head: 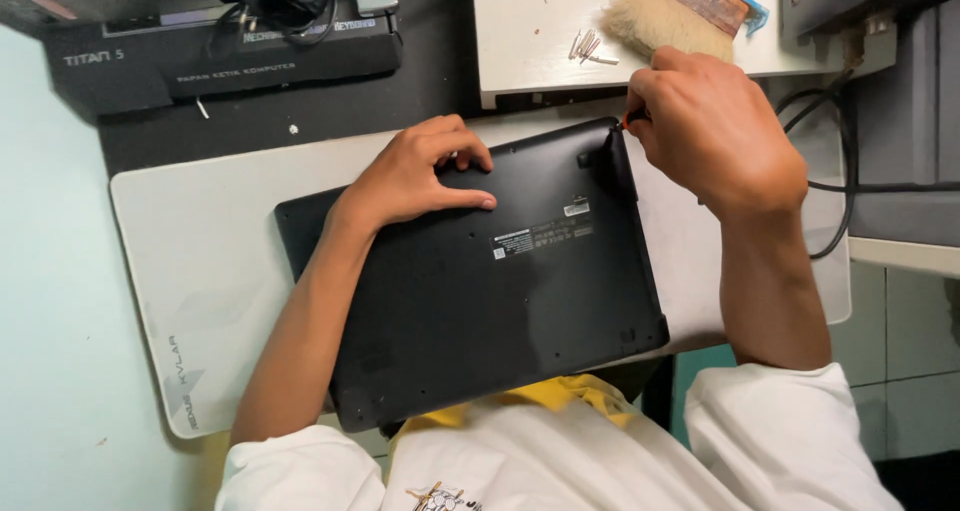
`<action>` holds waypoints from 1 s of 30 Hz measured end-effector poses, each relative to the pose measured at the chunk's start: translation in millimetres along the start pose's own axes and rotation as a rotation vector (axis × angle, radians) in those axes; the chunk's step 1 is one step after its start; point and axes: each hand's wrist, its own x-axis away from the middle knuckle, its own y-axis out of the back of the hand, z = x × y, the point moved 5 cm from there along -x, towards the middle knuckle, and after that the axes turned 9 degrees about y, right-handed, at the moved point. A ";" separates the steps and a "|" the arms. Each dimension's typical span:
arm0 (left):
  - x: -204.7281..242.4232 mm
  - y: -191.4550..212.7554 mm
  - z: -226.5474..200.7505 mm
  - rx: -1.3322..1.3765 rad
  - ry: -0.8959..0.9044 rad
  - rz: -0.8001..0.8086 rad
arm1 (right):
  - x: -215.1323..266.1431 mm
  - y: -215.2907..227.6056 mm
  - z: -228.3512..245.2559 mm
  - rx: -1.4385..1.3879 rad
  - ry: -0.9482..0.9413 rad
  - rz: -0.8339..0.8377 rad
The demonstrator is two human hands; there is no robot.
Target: The person uses a screwdriver to remove screws from the back cover of a black Lenovo laptop. They systematically unscrew fasteners around the perimeter and center of the device, placing the screws on the white desk mat.
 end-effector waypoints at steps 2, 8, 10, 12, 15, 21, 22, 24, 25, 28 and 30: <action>0.6 -0.3 0.7 0.010 0.007 0.003 | -4.6 2.1 2.5 0.024 -0.032 0.024; -1.8 -0.7 1.9 0.040 0.039 -0.003 | -26.1 7.5 -1.1 0.088 -0.143 0.195; -1.4 -1.2 3.5 0.042 0.051 -0.007 | -32.6 9.5 -2.4 0.084 -0.171 0.241; -2.8 -0.6 4.4 0.021 0.043 -0.007 | -39.1 9.4 -4.5 0.136 -0.196 0.307; -2.4 -2.6 4.8 0.040 0.067 0.005 | -45.8 4.2 -1.4 0.251 -0.082 0.293; -5.3 -1.6 10.1 0.022 0.067 -0.001 | -55.1 -4.9 -24.0 0.298 -0.034 0.226; -4.8 -0.7 7.9 0.023 0.065 -0.003 | -52.4 -1.9 -20.0 0.300 -0.035 0.225; -4.1 -1.1 6.0 0.033 0.112 0.005 | -46.1 2.6 -12.1 0.296 -0.023 0.230; -3.4 -1.2 5.9 0.034 0.111 0.005 | -45.4 10.4 -6.1 0.297 -0.023 0.231; -2.8 -0.6 5.3 0.026 0.104 -0.001 | -41.7 29.6 9.8 0.058 -0.042 0.304; -4.1 -0.9 5.7 0.013 0.082 -0.016 | -34.4 39.2 12.2 -0.081 -0.199 0.409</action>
